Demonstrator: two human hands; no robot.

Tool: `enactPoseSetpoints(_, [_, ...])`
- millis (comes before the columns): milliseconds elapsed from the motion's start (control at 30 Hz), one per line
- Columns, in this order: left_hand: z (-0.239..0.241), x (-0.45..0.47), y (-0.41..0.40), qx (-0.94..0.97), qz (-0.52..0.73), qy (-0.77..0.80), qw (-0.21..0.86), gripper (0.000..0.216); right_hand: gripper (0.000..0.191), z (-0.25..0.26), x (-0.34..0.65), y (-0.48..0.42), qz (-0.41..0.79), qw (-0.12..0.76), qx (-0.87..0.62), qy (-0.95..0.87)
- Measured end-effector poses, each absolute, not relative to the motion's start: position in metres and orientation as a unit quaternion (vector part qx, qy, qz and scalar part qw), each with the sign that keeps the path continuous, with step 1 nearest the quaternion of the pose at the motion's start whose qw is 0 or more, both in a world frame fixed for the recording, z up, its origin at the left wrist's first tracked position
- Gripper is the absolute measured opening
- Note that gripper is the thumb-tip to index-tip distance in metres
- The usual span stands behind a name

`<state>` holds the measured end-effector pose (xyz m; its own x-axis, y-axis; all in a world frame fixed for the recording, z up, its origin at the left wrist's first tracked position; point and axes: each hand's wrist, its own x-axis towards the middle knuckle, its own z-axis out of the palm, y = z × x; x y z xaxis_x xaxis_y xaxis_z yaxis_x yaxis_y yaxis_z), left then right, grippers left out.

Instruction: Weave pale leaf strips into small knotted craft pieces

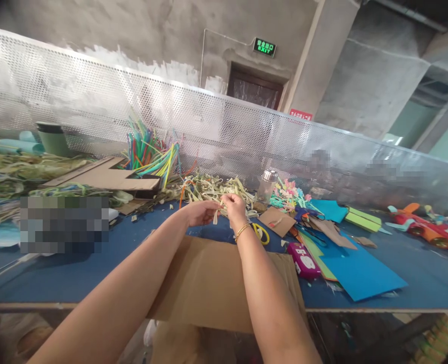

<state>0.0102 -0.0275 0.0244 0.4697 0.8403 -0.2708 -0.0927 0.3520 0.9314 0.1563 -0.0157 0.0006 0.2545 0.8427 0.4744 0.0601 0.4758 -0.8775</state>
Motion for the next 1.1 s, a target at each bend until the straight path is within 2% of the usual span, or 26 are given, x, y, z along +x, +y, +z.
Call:
enactPoseSetpoints(300, [0.021,0.0,-0.026,0.443,0.399,0.405,0.693,0.024,0.038,0.009,0.167,-0.021,0.293,0.599,-0.429,-0.609])
enactPoseSetpoints(500, [0.024,-0.003,-0.023,0.443,0.447,0.39,0.672,0.029,0.033,0.008,0.171,-0.021,0.238,0.494,-0.467,-0.694])
enactPoseSetpoints(733, [0.027,-0.007,-0.028,0.5,0.4,0.347,0.685,0.048,0.031,0.012,0.172,-0.023,0.248,0.502,-0.441,-0.702])
enactPoseSetpoints(867, [0.025,-0.003,-0.027,0.515,0.435,0.378,0.635,0.04,0.025,0.013,0.169,-0.025,0.282,0.496,-0.434,-0.697])
enactPoseSetpoints(1100, [0.023,0.002,-0.023,0.53,0.462,0.39,0.595,0.019,0.021,0.016,0.167,-0.026,0.269,0.528,-0.438,-0.676])
